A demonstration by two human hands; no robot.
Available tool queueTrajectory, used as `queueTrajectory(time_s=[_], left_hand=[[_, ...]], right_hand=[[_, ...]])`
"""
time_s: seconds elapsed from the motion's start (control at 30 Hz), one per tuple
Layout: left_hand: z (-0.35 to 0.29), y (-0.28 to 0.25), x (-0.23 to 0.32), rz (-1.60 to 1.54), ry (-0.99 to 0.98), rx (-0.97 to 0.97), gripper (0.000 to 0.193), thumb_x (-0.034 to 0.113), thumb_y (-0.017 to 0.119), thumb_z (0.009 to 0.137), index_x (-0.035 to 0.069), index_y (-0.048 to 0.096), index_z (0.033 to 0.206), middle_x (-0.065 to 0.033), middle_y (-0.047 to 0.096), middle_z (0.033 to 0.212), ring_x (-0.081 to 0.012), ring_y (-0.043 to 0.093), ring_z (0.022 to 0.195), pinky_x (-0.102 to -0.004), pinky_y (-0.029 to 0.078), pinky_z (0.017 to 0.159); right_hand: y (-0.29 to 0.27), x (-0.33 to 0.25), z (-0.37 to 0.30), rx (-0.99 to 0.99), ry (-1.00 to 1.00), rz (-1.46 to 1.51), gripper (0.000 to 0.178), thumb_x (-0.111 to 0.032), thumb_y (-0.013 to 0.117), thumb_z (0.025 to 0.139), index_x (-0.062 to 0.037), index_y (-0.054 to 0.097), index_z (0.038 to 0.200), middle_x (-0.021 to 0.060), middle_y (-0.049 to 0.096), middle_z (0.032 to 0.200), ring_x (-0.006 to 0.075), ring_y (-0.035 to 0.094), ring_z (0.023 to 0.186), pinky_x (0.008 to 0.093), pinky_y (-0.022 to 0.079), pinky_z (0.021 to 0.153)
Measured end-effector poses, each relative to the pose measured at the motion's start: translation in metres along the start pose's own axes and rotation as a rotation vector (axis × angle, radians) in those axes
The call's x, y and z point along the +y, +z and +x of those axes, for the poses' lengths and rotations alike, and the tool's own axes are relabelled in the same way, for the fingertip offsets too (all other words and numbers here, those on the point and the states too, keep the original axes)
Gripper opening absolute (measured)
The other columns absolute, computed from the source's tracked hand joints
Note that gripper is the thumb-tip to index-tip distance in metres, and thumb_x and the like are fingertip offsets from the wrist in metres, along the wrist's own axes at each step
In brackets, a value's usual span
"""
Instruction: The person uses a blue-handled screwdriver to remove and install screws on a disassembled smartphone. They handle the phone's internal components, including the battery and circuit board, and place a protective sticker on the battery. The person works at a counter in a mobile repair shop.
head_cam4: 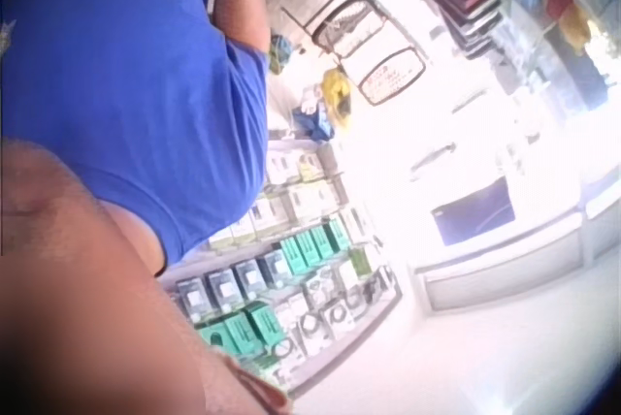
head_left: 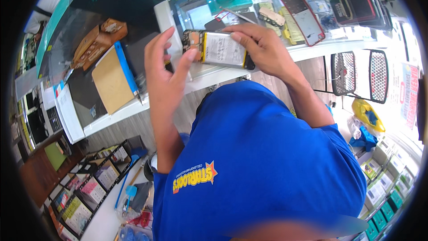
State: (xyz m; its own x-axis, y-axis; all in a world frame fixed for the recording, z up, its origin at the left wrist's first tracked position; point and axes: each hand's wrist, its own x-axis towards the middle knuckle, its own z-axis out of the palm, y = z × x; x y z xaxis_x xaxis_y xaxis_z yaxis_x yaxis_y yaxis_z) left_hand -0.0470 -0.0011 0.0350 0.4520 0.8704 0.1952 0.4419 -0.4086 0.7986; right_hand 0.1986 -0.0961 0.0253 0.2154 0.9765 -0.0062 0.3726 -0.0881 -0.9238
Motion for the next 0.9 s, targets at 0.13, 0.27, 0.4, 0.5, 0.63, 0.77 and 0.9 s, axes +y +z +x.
queueTrajectory(time_s=[0.13,0.27,0.4,0.5,0.63,0.77,0.9], left_hand=[[0.007,0.013,0.007,0.077,0.09,-0.008,0.072,0.028,0.091,0.09,0.008,0.06,0.152,-0.0153,0.062,0.141,-0.0338,0.06,0.128,-0.0437,0.05,0.108],[0.011,0.019,0.009,0.023,-0.07,-0.11,0.069,0.028,0.091,0.089,0.01,0.061,0.149,-0.015,0.064,0.136,-0.0334,0.061,0.126,-0.0444,0.052,0.106],[0.013,0.023,0.004,0.023,-0.148,-0.126,0.065,0.025,0.091,0.089,0.011,0.063,0.146,-0.0158,0.064,0.13,-0.0317,0.064,0.119,-0.0432,0.054,0.103],[0.018,0.029,0.0,-0.047,-0.181,-0.13,0.06,0.021,0.09,0.091,0.01,0.063,0.144,-0.0151,0.063,0.125,-0.0271,0.066,0.11,-0.0419,0.055,0.099],[0.017,0.025,0.002,-0.042,-0.219,-0.114,0.056,0.022,0.09,0.091,0.009,0.064,0.139,-0.0145,0.061,0.126,-0.0266,0.065,0.111,-0.0415,0.054,0.099],[0.02,0.022,0.005,0.089,-0.144,-0.122,0.056,0.026,0.09,0.09,0.009,0.064,0.136,-0.0143,0.062,0.127,-0.0314,0.06,0.119,-0.0439,0.051,0.104],[0.028,0.017,0.003,0.257,0.074,-0.187,0.054,0.032,0.092,0.087,0.009,0.068,0.13,-0.0139,0.062,0.128,-0.0362,0.055,0.125,-0.0465,0.047,0.108]], right_hand=[[-0.001,0.002,0.002,-0.022,0.008,0.051,0.029,-0.02,0.063,0.113,-0.0024,0.077,0.132,0.0117,0.079,0.118,0.019,0.071,0.108,0.034,0.055,0.098],[-0.002,0.008,0.004,-0.007,-0.084,-0.012,0.029,-0.019,0.064,0.112,-0.0034,0.077,0.132,0.0119,0.079,0.116,0.0207,0.071,0.106,0.0341,0.054,0.096],[0.002,0.012,0.004,0.012,-0.122,0.03,0.027,-0.016,0.065,0.11,-0.0041,0.078,0.131,0.0115,0.078,0.112,0.0212,0.07,0.102,0.0346,0.054,0.094],[0.002,0.012,0.003,0.081,-0.159,0.013,0.027,-0.013,0.067,0.107,-0.0073,0.078,0.131,0.0115,0.074,0.104,0.0204,0.066,0.094,0.0351,0.053,0.087],[0.002,0.009,-0.003,0.143,-0.133,0.009,0.035,-0.007,0.068,0.103,-0.0089,0.074,0.137,0.0139,0.07,0.117,0.0265,0.067,0.102,0.0385,0.053,0.091],[0.005,0.011,-0.004,0.217,-0.281,-0.176,0.035,-0.008,0.071,0.101,-0.0089,0.072,0.136,0.0153,0.069,0.127,0.0326,0.064,0.12,0.0418,0.054,0.099],[0.009,0.014,-0.004,0.231,-0.348,-0.29,0.036,-0.01,0.075,0.099,-0.0086,0.072,0.135,0.0144,0.069,0.131,0.0334,0.061,0.121,0.0418,0.054,0.097]])
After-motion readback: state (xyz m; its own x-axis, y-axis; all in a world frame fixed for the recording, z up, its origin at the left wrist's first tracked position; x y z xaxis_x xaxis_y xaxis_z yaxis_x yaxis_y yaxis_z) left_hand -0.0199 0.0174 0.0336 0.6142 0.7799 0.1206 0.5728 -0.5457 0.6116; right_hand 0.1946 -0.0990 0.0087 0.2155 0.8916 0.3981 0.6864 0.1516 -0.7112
